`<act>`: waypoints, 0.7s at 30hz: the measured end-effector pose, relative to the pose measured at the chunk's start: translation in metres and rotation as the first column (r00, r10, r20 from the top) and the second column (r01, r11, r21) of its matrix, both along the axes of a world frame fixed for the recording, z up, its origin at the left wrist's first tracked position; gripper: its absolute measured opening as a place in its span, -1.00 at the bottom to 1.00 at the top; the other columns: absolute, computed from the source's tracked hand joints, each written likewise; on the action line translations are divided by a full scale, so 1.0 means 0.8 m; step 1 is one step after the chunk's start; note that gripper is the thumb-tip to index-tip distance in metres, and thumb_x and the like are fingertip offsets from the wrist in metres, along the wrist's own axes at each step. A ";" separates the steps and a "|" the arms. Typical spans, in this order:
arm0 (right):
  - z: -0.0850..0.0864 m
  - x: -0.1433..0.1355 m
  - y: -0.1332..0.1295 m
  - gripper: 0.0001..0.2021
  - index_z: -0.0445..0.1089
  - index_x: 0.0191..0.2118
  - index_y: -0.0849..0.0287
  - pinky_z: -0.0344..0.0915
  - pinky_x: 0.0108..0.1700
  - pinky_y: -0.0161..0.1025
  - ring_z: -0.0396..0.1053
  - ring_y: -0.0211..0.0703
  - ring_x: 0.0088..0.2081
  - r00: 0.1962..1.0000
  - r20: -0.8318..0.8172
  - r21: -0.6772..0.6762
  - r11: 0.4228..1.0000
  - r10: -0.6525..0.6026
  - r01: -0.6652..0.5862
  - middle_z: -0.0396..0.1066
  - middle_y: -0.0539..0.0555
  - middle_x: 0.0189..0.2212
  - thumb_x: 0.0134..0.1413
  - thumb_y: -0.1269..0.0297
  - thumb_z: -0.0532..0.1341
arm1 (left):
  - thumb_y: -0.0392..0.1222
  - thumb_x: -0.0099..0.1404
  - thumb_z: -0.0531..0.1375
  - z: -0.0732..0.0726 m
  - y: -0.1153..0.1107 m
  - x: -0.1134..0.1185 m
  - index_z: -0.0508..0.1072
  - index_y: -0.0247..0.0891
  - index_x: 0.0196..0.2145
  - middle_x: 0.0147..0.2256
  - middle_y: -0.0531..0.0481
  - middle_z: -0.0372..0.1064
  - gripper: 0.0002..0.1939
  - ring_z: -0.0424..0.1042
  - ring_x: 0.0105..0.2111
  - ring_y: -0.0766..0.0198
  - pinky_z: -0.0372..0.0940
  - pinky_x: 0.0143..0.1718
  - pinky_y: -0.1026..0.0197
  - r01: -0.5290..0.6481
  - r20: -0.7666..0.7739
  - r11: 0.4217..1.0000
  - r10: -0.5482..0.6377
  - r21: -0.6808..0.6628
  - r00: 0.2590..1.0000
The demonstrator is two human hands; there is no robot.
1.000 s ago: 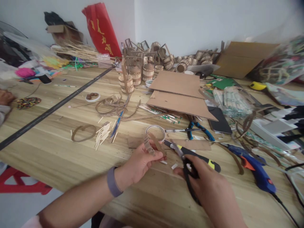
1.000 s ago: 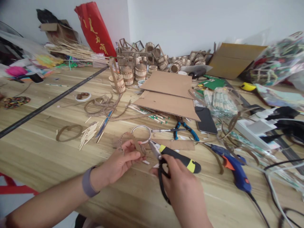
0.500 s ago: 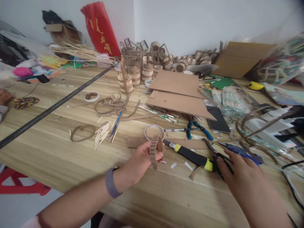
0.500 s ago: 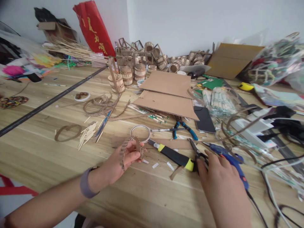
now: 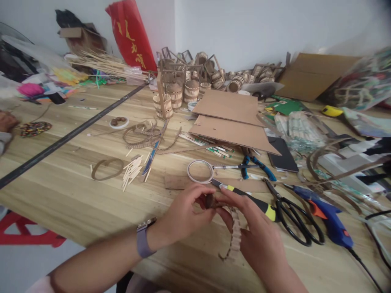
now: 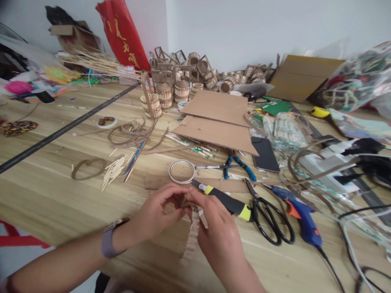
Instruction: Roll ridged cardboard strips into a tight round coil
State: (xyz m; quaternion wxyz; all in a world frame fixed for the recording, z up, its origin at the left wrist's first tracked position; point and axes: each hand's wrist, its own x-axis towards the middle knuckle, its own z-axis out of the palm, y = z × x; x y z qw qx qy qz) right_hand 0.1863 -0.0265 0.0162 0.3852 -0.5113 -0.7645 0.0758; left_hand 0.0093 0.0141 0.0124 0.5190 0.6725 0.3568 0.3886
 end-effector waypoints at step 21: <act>-0.004 -0.017 0.003 -0.58 0.38 -0.19 0.10 0.39 -0.49 -0.30 0.45 -0.20 -0.54 0.545 -0.757 -0.500 0.857 -0.362 -0.126 0.51 -0.02 -0.53 -0.20 0.14 0.47 | -0.44 0.25 0.22 -0.002 -0.007 -0.005 0.41 -0.33 -0.05 -0.12 -0.13 0.39 -0.70 0.40 -0.10 0.20 0.33 -0.04 0.20 0.060 -0.234 0.866 0.068 0.496 0.970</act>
